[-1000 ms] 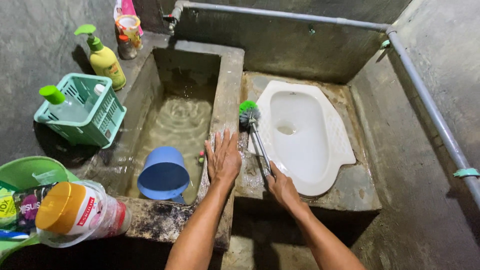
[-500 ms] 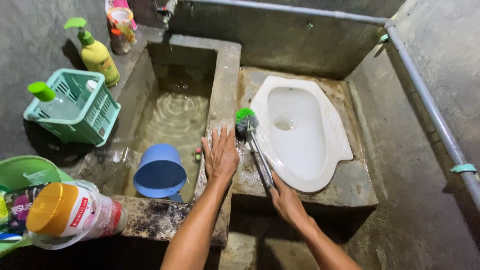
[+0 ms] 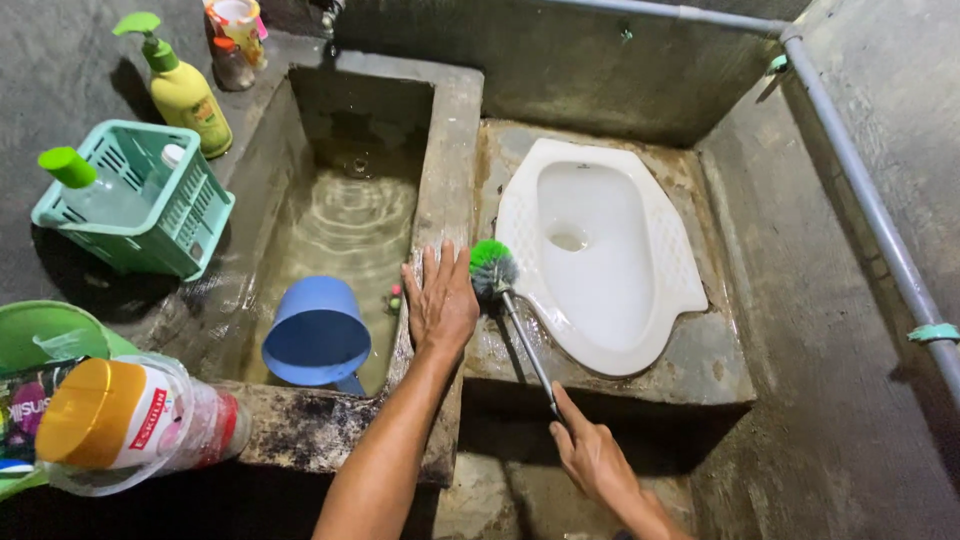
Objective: Scrubbing a squat toilet with a brush and water.
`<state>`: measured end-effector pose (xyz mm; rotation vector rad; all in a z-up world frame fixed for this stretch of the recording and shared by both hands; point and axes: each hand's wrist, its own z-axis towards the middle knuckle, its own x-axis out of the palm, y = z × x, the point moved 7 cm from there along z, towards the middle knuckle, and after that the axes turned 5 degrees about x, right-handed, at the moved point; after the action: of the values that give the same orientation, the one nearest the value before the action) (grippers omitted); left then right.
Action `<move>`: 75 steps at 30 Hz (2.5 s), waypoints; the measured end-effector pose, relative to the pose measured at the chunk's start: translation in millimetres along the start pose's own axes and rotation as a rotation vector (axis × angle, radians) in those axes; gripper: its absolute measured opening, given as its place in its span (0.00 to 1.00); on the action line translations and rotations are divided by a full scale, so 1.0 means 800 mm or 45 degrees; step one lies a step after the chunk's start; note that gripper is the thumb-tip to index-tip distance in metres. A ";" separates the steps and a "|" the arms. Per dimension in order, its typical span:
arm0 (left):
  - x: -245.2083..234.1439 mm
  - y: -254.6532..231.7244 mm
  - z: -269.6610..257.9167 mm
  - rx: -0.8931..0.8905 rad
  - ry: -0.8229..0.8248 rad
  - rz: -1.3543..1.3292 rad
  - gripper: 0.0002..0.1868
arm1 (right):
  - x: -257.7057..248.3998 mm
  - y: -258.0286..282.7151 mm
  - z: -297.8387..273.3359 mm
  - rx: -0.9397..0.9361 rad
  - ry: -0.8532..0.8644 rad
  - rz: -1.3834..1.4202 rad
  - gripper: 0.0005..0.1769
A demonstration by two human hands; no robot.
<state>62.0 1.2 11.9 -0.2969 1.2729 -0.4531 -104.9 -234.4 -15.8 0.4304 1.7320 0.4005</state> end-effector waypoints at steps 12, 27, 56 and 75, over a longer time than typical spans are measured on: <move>-0.004 0.001 0.005 0.008 0.013 -0.005 0.28 | 0.024 -0.009 0.140 0.046 0.075 0.087 0.34; 0.003 0.003 0.007 -0.013 0.061 0.037 0.29 | 0.019 -0.027 0.201 0.040 -0.010 0.197 0.33; 0.003 0.001 0.007 -0.020 0.132 0.072 0.33 | 0.006 -0.040 0.067 -0.239 -0.231 0.219 0.31; -0.007 -0.003 0.007 -0.019 0.111 0.083 0.30 | 0.004 -0.058 0.057 0.151 -0.071 0.196 0.35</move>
<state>65.4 1.5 19.3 -0.2497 1.3670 -0.4051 -63.8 -272.0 -50.2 0.6577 1.6789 0.3935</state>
